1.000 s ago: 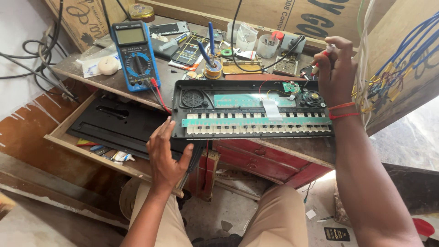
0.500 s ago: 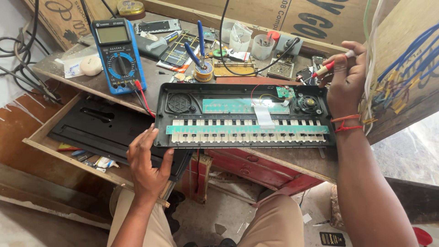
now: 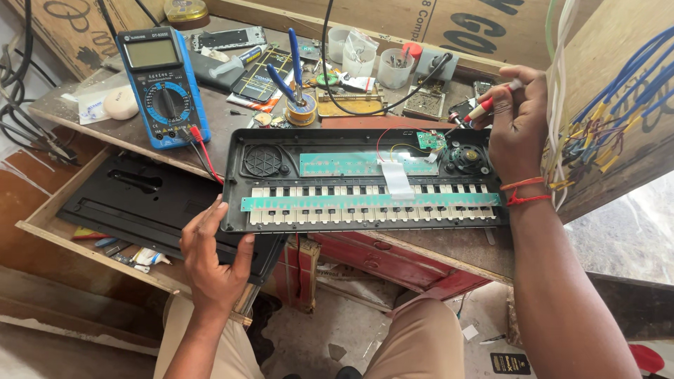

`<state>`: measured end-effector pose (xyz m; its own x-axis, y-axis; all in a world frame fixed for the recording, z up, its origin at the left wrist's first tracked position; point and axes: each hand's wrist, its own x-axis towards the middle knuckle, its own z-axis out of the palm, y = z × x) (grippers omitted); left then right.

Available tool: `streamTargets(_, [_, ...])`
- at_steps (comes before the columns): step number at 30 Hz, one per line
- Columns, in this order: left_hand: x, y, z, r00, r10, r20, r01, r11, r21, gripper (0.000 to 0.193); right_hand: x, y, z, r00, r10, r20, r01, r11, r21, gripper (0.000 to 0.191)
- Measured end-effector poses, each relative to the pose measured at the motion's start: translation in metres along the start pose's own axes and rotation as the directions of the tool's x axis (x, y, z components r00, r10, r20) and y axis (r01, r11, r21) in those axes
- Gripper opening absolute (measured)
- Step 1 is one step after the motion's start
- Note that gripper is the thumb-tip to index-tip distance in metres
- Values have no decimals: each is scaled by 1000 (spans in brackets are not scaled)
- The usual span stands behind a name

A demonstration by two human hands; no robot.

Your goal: The person repairs a toy electronic keyboard on a cluttered workbench. They use a screwdriver to unscrew and adjust components on the keyboard's circuit board, reposition the keyboard, and continue working on its internal parts with the screwdriver.

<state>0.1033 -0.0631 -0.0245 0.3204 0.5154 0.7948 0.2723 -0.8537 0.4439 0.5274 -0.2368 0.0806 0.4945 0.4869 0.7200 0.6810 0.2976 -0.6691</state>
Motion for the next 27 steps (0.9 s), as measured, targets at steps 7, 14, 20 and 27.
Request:
streamTargets(7, [-2,-1,1,1000,-12,14,12,1000,-9,52,-1,-4,0,1000,3,18,-2,999,-32,18])
streamTargets(14, [-2,-1,2,1000,-4,10,5,1000,-31,52,-2,-14,5,998,-59,20,60,997,-41,14])
streamTargets(20, [-1,2,2,1000,-1,8,1,999,-44,52,0,-26,11,980,-7,199,-27,986,167,19])
streamTargets(27, [0,4,1,1000,-1,5,2,999,-43,53,-3,-30,13,945,65,322,-105,988,111,20])
